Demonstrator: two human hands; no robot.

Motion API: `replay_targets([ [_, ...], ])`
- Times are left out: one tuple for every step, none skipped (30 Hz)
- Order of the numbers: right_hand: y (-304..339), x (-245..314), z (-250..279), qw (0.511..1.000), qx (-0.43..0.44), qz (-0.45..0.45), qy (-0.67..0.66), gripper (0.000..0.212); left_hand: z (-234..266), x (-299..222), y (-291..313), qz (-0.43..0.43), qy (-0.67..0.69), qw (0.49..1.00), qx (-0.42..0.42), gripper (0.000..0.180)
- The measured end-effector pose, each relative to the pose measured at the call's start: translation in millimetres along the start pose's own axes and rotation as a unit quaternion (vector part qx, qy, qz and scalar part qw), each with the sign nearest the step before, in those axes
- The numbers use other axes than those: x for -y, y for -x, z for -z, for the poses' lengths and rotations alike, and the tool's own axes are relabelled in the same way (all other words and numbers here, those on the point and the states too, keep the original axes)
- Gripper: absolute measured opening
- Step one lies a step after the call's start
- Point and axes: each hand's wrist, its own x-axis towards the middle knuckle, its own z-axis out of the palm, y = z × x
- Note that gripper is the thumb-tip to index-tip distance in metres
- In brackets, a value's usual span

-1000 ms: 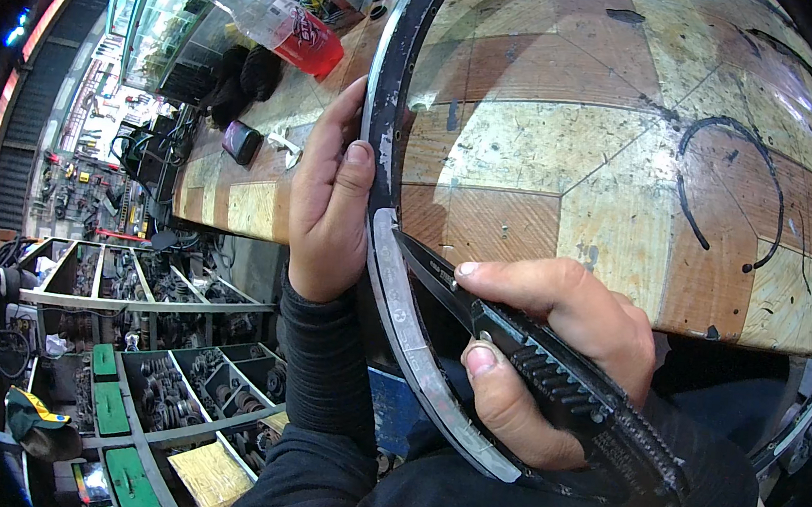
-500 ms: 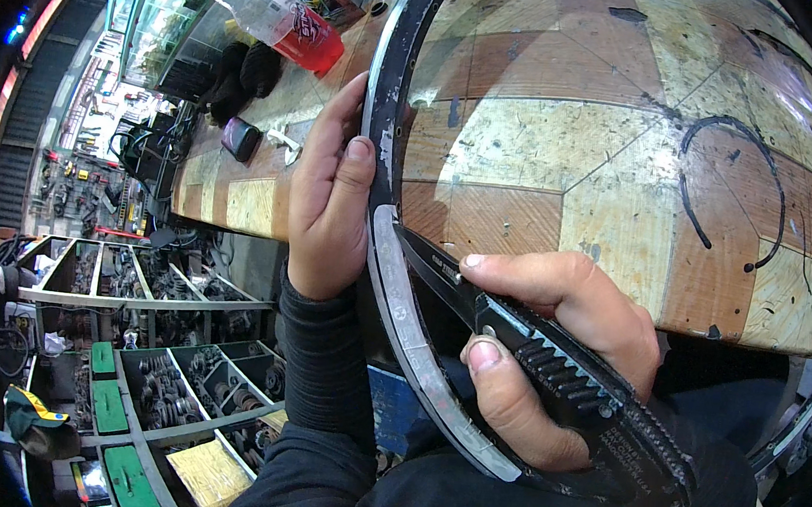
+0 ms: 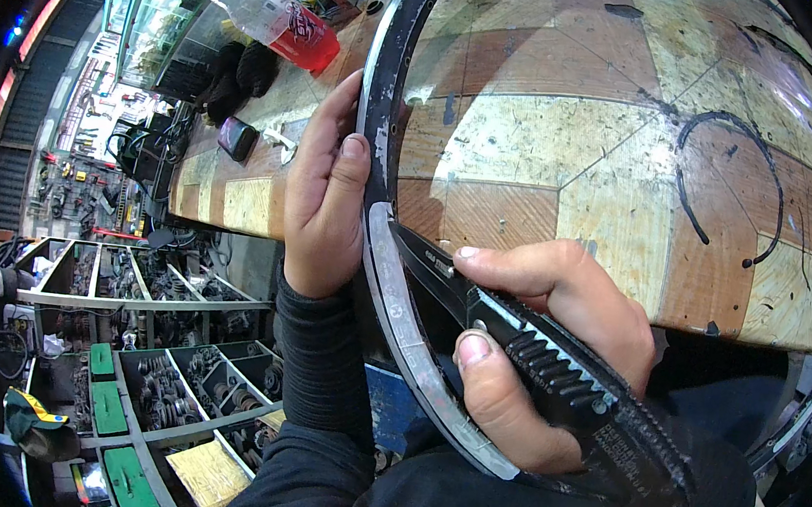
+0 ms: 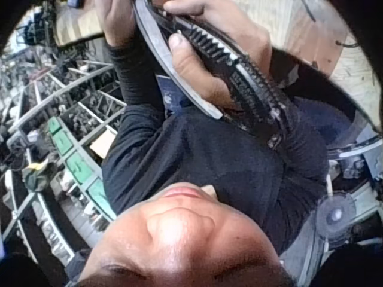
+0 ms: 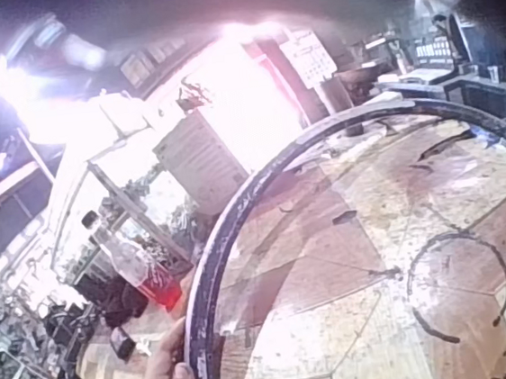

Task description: The person uses a folding knife to scrape and peel adhesive rim tape off a bicycle wheel rim. They rotate the rim and continue removing the tape along its length, occasionally pausing to inspect the blade or the rim surface.

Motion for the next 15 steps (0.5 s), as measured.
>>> replay_targets([
  [0,2,1,1.0,0.003,-0.002,0.009,0.031,1,0,-1,-0.003,-0.01,1.0,0.005,0.048],
  [1,3,1,1.0,0.003,-0.004,0.014,0.031,2,0,-2,-0.005,-0.021,1.0,0.008,0.048],
  [2,4,0,1.0,0.003,-0.005,0.02,0.031,1,0,-2,-0.007,-0.023,1.0,0.01,0.047],
  [2,4,-1,1.0,-0.002,-0.007,0.022,0.031,0,-1,-3,-0.008,-0.025,1.0,0.012,0.047],
  [2,4,-2,1.0,0.001,-0.011,0.025,0.031,1,0,-2,-0.009,-0.029,0.999,0.012,0.047],
  [3,4,-3,0.999,0.003,-0.015,0.029,0.031,2,0,-2,-0.008,-0.03,0.999,0.01,0.047],
  [4,5,-4,0.999,0.01,-0.021,0.034,0.031,3,1,-1,-0.007,-0.031,0.999,0.009,0.047],
  [5,5,-4,0.999,0.013,-0.02,0.039,0.031,3,1,-1,-0.007,-0.032,0.999,0.008,0.047],
  [6,6,-4,0.999,0.016,-0.018,0.044,0.031,3,1,-1,-0.007,-0.029,0.999,0.012,0.046],
  [7,4,-4,0.999,0.016,-0.009,0.047,0.031,3,-1,-1,-0.008,-0.026,1.0,0.016,0.046],
  [8,4,-3,0.998,0.016,-0.005,0.053,0.031,2,-1,-2,-0.009,-0.021,1.0,0.021,0.046],
  [8,4,-3,0.998,0.016,0.0,0.058,0.031,1,-1,-2,-0.009,-0.021,1.0,0.019,0.046],
  [9,4,-2,0.998,0.019,0.0,0.064,0.032,1,-1,-3,-0.009,-0.023,1.0,0.017,0.046],
  [10,4,-1,0.998,0.021,0.0,0.064,0.032,0,-1,-3,-0.008,-0.025,1.0,0.016,0.046],
  [11,4,-1,0.998,0.023,0.001,0.065,0.032,0,-1,-4,-0.009,-0.027,0.999,0.016,0.046],
])
